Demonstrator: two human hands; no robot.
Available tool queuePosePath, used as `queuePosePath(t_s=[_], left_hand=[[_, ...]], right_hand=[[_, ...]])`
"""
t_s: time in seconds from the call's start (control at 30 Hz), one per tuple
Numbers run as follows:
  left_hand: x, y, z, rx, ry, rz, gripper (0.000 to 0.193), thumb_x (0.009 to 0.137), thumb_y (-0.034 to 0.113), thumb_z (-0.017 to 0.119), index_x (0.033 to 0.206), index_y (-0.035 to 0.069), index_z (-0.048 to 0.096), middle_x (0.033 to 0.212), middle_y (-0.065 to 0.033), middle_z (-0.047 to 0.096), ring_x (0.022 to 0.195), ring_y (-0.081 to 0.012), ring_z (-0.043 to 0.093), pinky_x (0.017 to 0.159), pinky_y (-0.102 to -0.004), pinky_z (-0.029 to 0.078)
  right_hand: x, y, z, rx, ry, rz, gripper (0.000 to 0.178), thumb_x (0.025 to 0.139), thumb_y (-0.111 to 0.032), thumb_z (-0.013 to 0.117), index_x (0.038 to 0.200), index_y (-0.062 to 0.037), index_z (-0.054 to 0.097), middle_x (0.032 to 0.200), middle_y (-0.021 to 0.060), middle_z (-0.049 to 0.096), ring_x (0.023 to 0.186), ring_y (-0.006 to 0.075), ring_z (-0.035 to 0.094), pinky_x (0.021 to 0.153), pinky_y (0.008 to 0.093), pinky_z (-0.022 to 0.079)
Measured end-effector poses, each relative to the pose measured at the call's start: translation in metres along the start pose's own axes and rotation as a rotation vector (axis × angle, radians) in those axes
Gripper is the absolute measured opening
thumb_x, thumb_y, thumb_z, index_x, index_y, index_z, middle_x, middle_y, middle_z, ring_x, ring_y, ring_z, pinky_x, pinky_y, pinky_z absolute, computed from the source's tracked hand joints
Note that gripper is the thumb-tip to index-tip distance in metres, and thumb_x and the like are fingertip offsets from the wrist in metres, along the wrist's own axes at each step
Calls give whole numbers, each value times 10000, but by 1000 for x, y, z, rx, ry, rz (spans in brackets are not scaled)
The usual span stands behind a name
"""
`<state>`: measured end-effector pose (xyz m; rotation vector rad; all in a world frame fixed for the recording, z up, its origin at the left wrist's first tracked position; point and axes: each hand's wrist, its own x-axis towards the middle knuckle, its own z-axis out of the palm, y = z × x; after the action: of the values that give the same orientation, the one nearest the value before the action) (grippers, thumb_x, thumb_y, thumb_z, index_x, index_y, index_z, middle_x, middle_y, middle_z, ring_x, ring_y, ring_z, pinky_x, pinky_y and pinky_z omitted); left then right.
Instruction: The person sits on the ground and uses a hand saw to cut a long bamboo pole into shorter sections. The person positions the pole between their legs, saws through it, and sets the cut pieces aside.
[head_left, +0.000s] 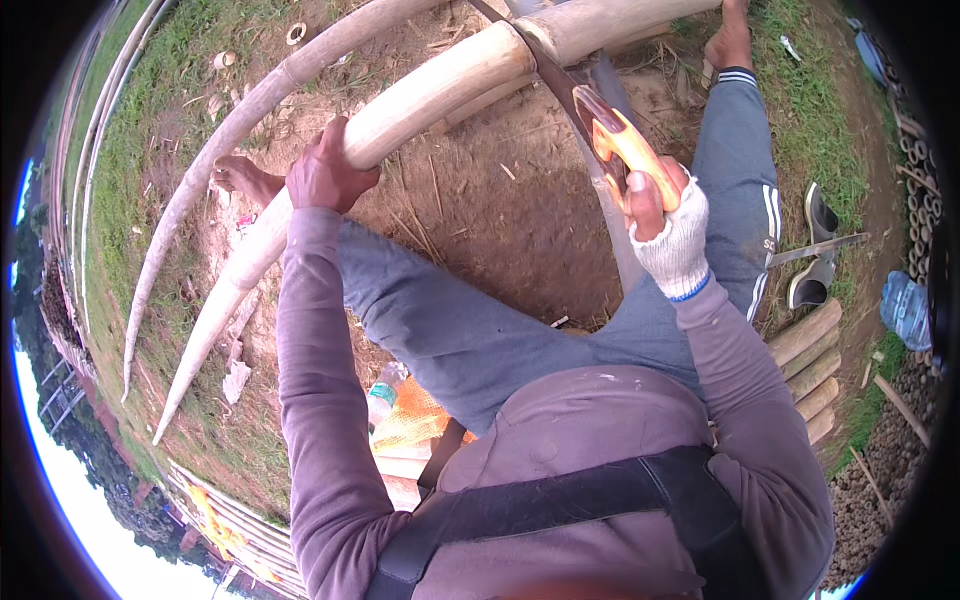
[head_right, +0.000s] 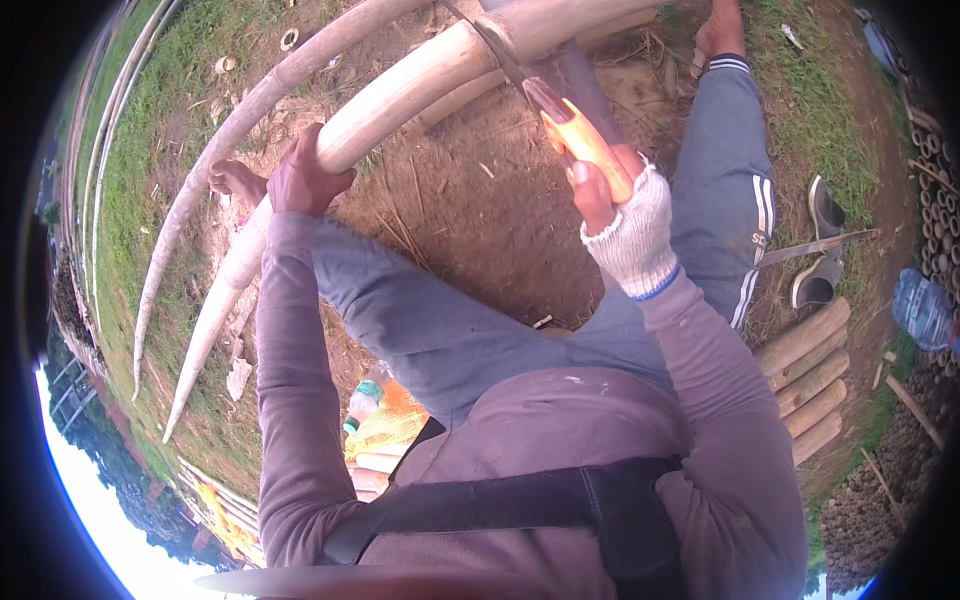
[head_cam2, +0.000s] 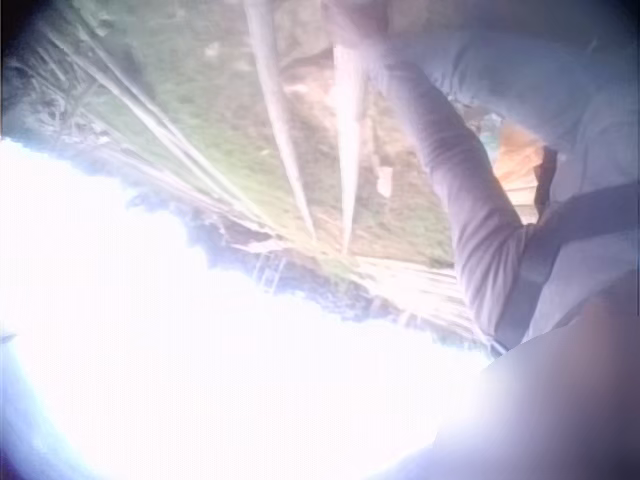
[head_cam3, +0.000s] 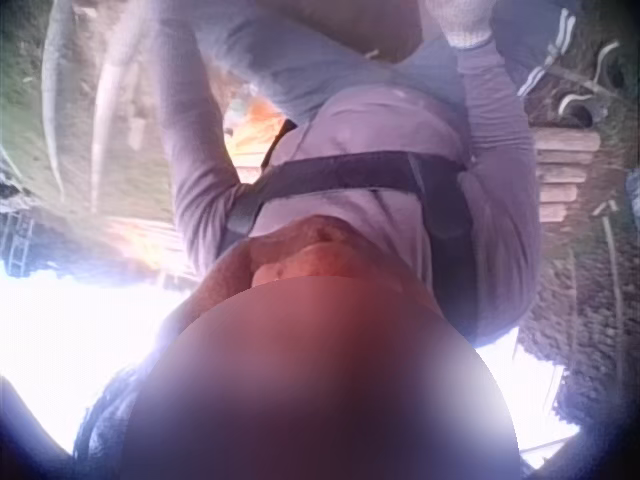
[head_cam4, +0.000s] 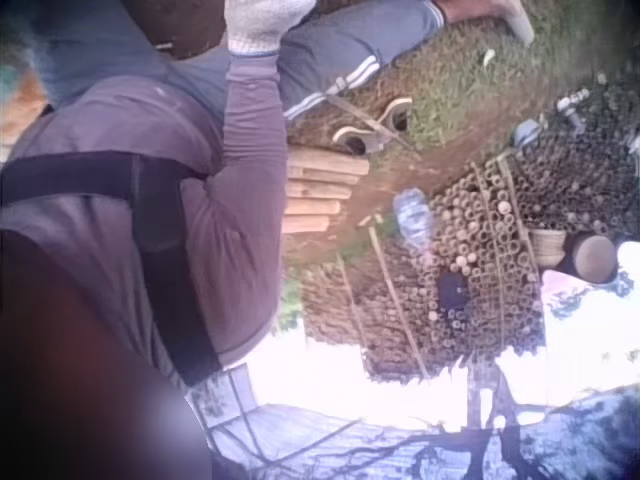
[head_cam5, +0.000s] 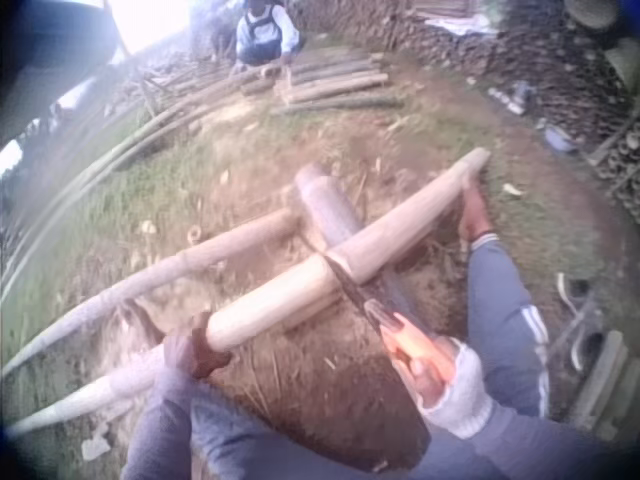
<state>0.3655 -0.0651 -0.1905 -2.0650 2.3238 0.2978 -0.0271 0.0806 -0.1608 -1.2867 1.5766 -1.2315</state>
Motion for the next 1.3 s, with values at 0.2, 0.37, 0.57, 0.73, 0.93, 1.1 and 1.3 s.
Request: queuePosePath(t_s=[0.2,0.37,0.57,0.73,0.93,1.1,1.3], left_hand=[[6,-9,2,-32,-21,25,799,689,373,880,1413,160,619,1196,-186,754,1093,-384,743,940,-493,587],[24,-7,13,10,-103,-25,824,688,386,890,1429,168,605,1222,-176,748,1100,-381,742,935,-496,589],[9,-7,24,-3,-69,17,833,690,371,894,1442,174,596,1218,-157,753,1095,-377,743,955,-488,587],[35,-6,19,31,-140,-35,908,685,421,890,1489,159,558,1211,-197,759,1133,-391,732,982,-487,576],[22,-18,23,9,-229,-41,898,689,425,890,1482,167,556,1189,-207,765,1128,-389,739,984,-487,575],[29,-3,15,52,-237,-52,918,691,426,885,1505,178,541,1211,-209,759,1138,-388,736,991,-484,575],[26,-7,19,64,-260,-64,941,698,429,877,1533,181,522,1227,-205,756,1142,-386,735,987,-486,572]], right_hand=[[-45,5,-35,-202,-55,-93,268,1002,-252,670,965,12,654,736,126,619,621,257,598,600,391,487],[44,30,40,-264,41,-144,330,984,-331,747,935,-9,693,689,211,646,608,399,642,588,447,489],[-12,7,-9,-183,-8,-204,184,977,-189,736,963,-15,677,686,148,640,585,286,639,583,386,505],[5,48,27,-373,73,-218,291,971,-251,754,846,-44,592,596,163,552,519,350,574,524,446,447],[-26,16,-20,-152,-41,-142,192,972,-176,744,978,6,684,658,129,634,552,276,622,573,378,508],[23,40,31,-303,24,-84,330,958,-335,765,898,-27,664,659,214,632,626,412,663,590,458,510],[-28,20,-14,-129,-13,-109,261,949,-218,768,836,-50,603,622,139,565,535,250,552,547,376,471]])
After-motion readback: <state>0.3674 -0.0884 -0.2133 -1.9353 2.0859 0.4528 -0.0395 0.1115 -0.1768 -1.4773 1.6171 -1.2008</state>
